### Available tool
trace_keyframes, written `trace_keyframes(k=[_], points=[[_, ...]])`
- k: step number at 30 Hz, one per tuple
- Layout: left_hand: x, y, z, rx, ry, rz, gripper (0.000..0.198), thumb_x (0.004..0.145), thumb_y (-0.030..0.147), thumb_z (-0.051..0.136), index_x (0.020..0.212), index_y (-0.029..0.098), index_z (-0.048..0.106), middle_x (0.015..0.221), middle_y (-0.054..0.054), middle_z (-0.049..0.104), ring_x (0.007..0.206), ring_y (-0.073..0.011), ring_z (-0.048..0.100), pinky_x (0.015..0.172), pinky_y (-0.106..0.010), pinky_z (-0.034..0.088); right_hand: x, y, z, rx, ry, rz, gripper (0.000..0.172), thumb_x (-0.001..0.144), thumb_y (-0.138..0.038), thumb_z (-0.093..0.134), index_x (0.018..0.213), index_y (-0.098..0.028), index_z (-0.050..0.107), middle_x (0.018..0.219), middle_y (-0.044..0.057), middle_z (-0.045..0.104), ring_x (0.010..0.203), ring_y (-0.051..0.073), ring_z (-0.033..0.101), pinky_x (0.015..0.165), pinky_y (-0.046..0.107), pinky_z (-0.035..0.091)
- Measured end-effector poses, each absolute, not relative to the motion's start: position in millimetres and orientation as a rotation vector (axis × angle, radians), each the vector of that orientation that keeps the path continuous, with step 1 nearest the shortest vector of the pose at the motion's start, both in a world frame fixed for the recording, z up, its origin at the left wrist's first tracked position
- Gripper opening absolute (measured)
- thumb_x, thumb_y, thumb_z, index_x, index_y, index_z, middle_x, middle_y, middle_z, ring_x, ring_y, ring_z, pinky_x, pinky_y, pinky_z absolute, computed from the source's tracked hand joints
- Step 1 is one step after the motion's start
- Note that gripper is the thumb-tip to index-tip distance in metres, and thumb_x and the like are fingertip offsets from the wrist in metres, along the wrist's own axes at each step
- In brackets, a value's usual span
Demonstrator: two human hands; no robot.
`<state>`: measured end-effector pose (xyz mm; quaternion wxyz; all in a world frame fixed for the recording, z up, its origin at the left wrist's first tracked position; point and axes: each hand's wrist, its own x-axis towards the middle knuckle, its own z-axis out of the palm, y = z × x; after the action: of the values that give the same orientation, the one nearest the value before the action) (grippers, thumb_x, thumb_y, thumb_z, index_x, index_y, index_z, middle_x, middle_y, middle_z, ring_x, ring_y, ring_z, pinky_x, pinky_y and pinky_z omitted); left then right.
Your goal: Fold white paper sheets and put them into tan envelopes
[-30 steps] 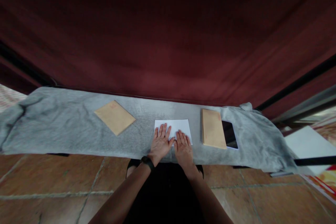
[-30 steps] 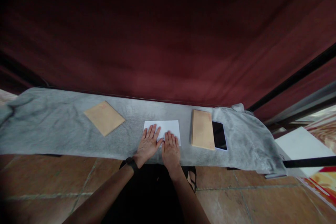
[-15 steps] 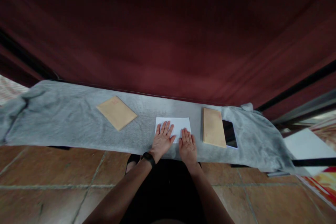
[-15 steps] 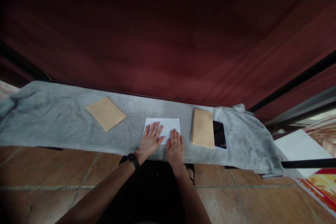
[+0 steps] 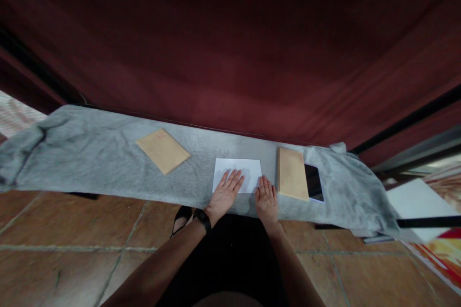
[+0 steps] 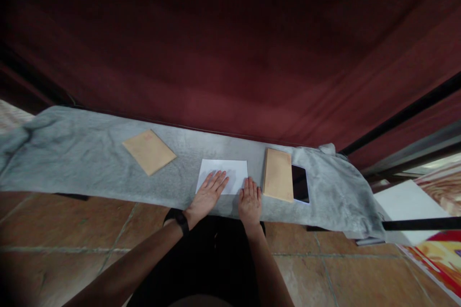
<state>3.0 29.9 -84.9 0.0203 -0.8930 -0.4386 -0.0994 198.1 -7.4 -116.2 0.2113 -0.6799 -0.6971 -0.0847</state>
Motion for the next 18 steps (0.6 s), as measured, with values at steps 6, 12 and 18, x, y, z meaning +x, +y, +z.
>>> trace_keyframes(k=[6,12,18], points=[[-25,13,-86,-2.99,-1.055,-0.299,0.055,0.095,0.006,0.034,0.147,0.024,0.042,0.157,-0.004,0.038,0.146,-0.013,0.029,0.123,-0.034,0.022,200,-6,-121,-1.905,-1.931,-0.235,0.053,0.104,-0.031,0.021,0.149,-0.008,0.039,0.148,0.018,0.048,0.137,0.027,0.044,0.113,0.047,0.03],[-38,5,-88,-3.015,-1.004,-0.478,0.054,0.098,0.042,0.047,0.147,0.021,0.042,0.159,-0.008,0.034,0.147,-0.0196,0.03,0.123,-0.037,0.022,200,-6,-123,-1.903,-1.924,-0.231,0.053,0.103,-0.029,0.022,0.148,-0.009,0.04,0.149,0.018,0.047,0.137,0.028,0.044,0.113,0.048,0.031],[-36,3,-92,-2.979,-1.024,-0.469,0.058,0.1,0.042,0.043,0.151,0.018,0.034,0.159,-0.008,0.034,0.147,-0.0188,0.028,0.123,-0.037,0.019,204,-7,-117,-1.92,-1.88,-0.204,0.051,0.102,-0.025,0.023,0.147,-0.009,0.042,0.149,0.018,0.047,0.136,0.028,0.044,0.111,0.048,0.034]])
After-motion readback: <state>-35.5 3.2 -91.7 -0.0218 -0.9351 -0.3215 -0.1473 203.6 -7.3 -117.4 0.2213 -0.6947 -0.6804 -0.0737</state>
